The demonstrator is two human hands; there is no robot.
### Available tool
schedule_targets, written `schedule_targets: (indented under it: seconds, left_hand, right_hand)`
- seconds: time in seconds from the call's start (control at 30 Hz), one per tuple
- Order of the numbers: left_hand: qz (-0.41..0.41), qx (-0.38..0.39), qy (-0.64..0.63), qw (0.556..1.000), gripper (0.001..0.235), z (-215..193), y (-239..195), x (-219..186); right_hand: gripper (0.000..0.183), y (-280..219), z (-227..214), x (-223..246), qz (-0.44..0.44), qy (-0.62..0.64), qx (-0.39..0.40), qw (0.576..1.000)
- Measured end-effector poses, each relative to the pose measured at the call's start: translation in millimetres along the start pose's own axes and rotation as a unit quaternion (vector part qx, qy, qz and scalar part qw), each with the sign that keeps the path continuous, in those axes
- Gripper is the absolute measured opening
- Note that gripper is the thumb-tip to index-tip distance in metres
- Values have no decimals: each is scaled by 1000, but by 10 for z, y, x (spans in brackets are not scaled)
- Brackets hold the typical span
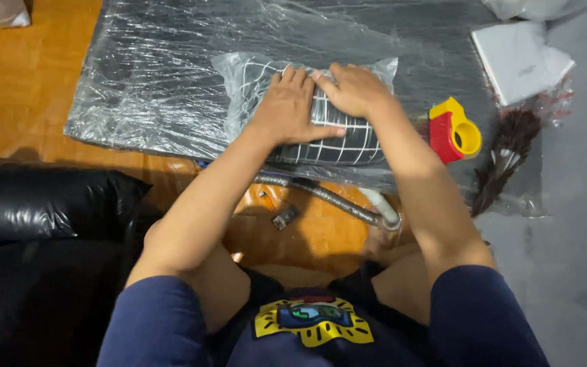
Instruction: The person sits on the floor and wraps a cylindrical object with a white net and clear plastic. They use a tape dispenser to apply tape to the netting and plastic, then adjust the wrapped item. Finally, they reach into a nearby box and remove a black object.
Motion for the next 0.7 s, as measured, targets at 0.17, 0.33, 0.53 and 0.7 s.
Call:
schedule_targets:
  seconds: [0.17,0.33,0.53,0.7]
  left_hand:
    - [32,21,207,978,138,-211,-211,-118]
    - [75,-23,293,953,169,-312,-35,-99]
    - [63,216,216,950,157,-470,-47,-259]
    - [107,69,222,967,161,-179,-138,-63]
  right_hand:
    - [78,-156,303,-167,-84,-45,-127,987]
    - [67,-298,511,-193,-123,-100,-176,972]
    - [61,-442,674,-236,-195,-106,-297,928]
    - [81,-484,761,-187,-186,-109,-278,936]
Point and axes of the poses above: each hand's wrist, its own y-axis towards the middle knuckle, its own z-axis out of the palm, x = y × z, the point moved 1 cm from there along y, towards the middle knuckle, and after that the axes turned 10 degrees about -z, right-handed, at the moved point
